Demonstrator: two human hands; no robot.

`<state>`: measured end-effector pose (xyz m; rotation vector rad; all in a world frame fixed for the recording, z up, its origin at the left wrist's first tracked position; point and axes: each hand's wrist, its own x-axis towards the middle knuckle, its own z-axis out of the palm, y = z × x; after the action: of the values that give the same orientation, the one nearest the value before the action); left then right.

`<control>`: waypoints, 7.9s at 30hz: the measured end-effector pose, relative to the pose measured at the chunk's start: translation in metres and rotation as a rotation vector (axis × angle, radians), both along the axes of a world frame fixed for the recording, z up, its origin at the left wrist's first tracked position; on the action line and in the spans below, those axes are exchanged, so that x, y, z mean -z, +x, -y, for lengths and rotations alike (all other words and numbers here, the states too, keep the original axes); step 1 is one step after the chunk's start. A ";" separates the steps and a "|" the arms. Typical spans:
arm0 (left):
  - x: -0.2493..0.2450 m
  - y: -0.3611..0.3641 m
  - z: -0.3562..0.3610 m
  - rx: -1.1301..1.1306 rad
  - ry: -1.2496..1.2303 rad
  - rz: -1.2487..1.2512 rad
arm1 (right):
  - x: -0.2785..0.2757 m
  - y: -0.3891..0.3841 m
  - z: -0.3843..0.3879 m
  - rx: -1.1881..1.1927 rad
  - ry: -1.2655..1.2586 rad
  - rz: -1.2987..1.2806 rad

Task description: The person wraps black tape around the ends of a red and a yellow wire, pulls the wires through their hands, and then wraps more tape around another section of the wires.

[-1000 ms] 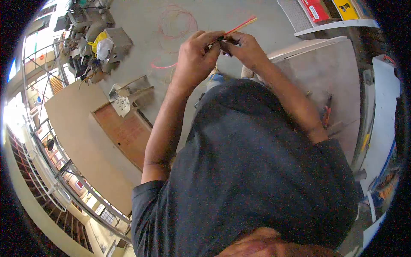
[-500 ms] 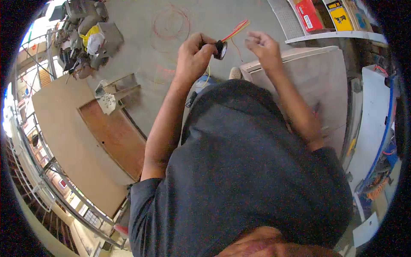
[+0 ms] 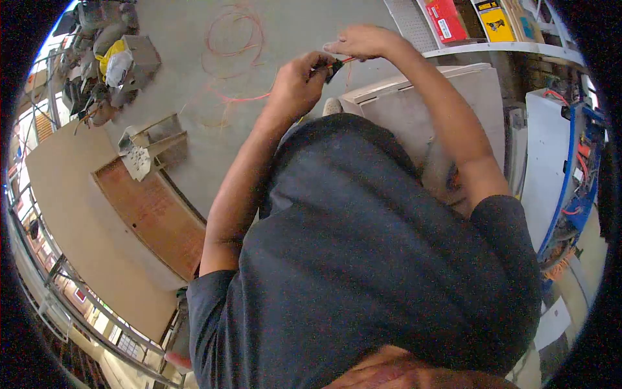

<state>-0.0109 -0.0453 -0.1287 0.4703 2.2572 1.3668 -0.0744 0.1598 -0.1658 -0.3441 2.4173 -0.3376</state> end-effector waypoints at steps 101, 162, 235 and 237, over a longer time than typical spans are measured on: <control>0.026 0.008 0.025 -0.110 -0.035 -0.395 | -0.040 -0.015 0.058 0.541 -0.915 0.259; 0.019 -0.011 0.031 -0.116 -0.193 -0.196 | -0.018 0.064 0.066 0.545 -0.779 0.046; -0.165 -0.065 0.034 0.049 0.253 0.287 | -0.163 0.024 -0.005 -0.011 -0.919 -0.639; -0.172 -0.059 0.041 0.028 0.212 0.203 | -0.174 0.017 -0.002 -0.012 -0.957 -0.339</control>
<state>-0.0703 -0.0862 0.0433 0.4102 1.9480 1.5718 -0.0575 0.1621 0.0080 -0.8777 2.3992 -1.5361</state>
